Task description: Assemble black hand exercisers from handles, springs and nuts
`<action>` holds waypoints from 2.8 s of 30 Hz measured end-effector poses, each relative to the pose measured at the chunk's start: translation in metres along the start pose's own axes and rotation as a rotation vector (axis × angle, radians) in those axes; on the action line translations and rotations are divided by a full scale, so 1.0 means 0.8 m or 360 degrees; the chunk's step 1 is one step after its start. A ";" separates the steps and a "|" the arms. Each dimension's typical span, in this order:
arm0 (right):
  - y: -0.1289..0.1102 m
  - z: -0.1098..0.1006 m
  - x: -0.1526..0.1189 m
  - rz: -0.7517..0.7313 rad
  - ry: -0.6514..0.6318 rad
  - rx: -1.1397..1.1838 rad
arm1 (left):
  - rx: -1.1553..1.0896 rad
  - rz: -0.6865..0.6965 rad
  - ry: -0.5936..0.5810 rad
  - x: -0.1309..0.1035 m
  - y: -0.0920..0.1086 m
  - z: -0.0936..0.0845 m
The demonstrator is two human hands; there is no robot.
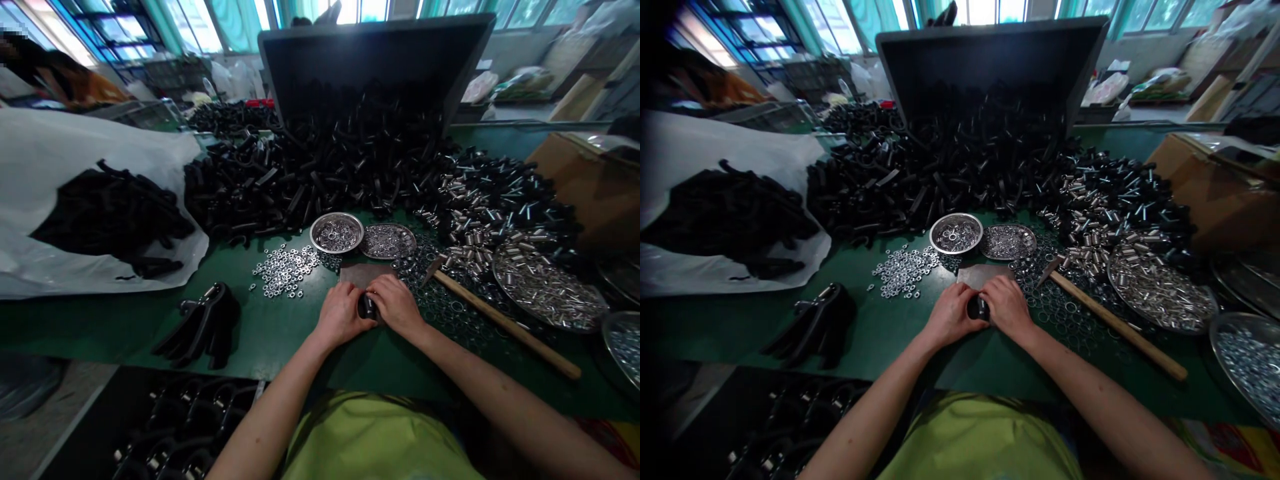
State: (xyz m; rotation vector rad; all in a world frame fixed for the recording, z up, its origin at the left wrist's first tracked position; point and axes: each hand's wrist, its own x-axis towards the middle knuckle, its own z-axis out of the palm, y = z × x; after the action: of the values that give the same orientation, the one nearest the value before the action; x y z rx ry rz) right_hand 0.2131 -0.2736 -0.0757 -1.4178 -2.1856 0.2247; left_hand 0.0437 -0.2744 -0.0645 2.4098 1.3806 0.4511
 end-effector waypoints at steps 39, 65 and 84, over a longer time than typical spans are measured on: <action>0.115 -0.007 0.141 0.0489 -0.0266 -0.0426 | -0.2263 -0.1133 0.0066 0.000 0.002 -0.023; -0.010 -0.033 0.029 0.0124 -0.0034 0.0925 | -0.2949 -0.1264 -0.0075 -0.009 0.002 -0.027; 0.055 -0.051 0.014 -0.0947 -0.0310 -0.0683 | -0.0014 -0.0005 0.0022 -0.014 0.008 -0.001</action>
State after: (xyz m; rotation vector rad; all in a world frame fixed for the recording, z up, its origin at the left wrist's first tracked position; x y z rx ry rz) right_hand 0.2655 -0.2496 -0.0549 -0.8929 -2.8236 -0.3529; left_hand 0.0428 -0.2873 -0.0625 2.4016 1.3852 0.4729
